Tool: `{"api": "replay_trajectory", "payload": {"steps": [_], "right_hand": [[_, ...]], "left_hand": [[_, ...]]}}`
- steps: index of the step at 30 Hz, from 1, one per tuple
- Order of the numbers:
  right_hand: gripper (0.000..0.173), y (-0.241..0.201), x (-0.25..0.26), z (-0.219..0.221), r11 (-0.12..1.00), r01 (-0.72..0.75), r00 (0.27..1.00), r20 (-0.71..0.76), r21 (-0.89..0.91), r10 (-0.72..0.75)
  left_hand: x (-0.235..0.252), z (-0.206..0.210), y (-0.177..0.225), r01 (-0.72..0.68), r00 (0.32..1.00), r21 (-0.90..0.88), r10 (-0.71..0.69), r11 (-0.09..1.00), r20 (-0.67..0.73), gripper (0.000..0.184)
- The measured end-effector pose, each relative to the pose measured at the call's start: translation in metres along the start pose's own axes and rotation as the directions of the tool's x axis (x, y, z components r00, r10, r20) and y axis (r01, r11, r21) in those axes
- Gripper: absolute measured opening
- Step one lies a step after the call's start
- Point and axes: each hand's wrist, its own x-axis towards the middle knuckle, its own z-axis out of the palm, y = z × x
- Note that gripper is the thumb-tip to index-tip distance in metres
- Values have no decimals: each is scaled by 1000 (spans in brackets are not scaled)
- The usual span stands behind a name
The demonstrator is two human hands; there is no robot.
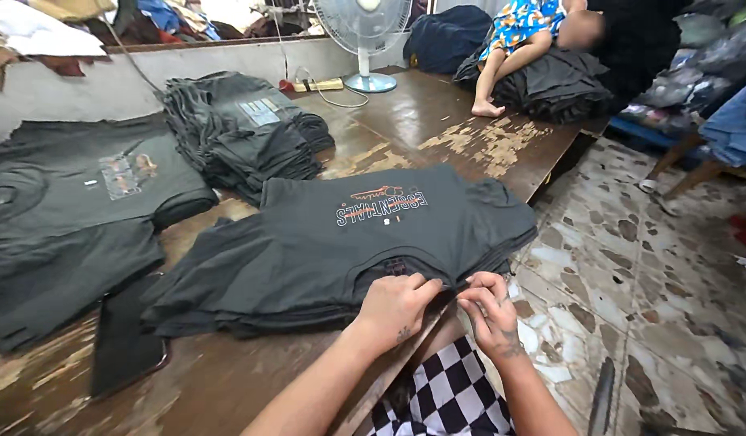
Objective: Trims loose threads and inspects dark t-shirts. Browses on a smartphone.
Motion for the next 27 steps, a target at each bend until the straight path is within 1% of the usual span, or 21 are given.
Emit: {"api": "replay_trajectory", "payload": {"steps": [4,8,10,11,12,13,14,15,16,17,18,19,20,21,22,23,24,25,26,27], "right_hand": [[26,0,4,0,1000,10,1000,4,25,-10],[27,-5,7,1,995,47,999,14,89,-48],[35,-10,6,0,986,87,994,55,143,-95],[44,-14,5,-1,979,100,988,99,176,-119],[52,-18,2,-4,973,104,974,179,207,-142],[53,-22,-1,-7,971,100,946,281,217,-160],[44,-26,-2,-10,974,100,913,371,202,-171],[32,-28,-4,-12,975,116,886,425,190,-188],[27,-27,-3,-14,974,135,881,427,184,-203],[26,-25,0,-16,972,144,894,396,184,-207],[31,-21,5,-19,975,141,916,351,170,-194],[37,-17,12,-21,982,132,939,301,134,-167],[37,-13,20,-21,989,120,956,258,81,-137],[31,-10,28,-21,995,97,965,243,25,-100],[24,-7,36,-19,998,67,963,261,-21,-60],[24,-4,41,-16,998,38,953,302,-47,-22],[23,1,44,-11,998,24,944,331,-61,-2],[17,8,43,-5,997,36,946,324,-68,-12],[13,14,41,-1,995,65,957,286,-69,-43],[12,19,39,1,995,82,967,246,-61,-65]], "left_hand": [[1,-2,-2,-16,999,-8,15,1000,-36,28],[-1,7,2,-11,998,6,11,1000,-60,27],[0,6,2,55,996,-15,-56,998,-76,28],[0,4,0,109,989,-45,-112,993,-92,28],[0,-1,-2,173,977,-84,-182,981,-114,30],[0,-6,-6,235,955,-122,-252,964,-154,32],[0,-11,-11,297,926,-165,-326,941,-192,32],[-2,-15,-18,356,890,-213,-399,910,-219,29],[-6,-17,-27,410,853,-263,-469,873,-228,27],[-12,-18,-37,457,815,-316,-534,831,-225,27],[-17,-17,-46,498,776,-366,-592,786,-217,28],[-20,-17,-54,545,736,-412,-652,730,-181,28],[-19,-18,-59,605,702,-433,-704,668,-106,29],[-16,-22,-62,669,675,-428,-738,607,9,32],[-11,-25,-62,715,661,-395,-742,577,114,36],[-7,-28,-60,731,665,-350,-727,585,173,41],[-4,-29,-55,717,690,-306,-698,626,189,47],[-1,-29,-47,677,734,-275,-657,683,174,51],[1,-29,-37,620,783,-260,-604,740,148,51],[3,-29,-27,552,833,-249,-540,795,121,48]]}}
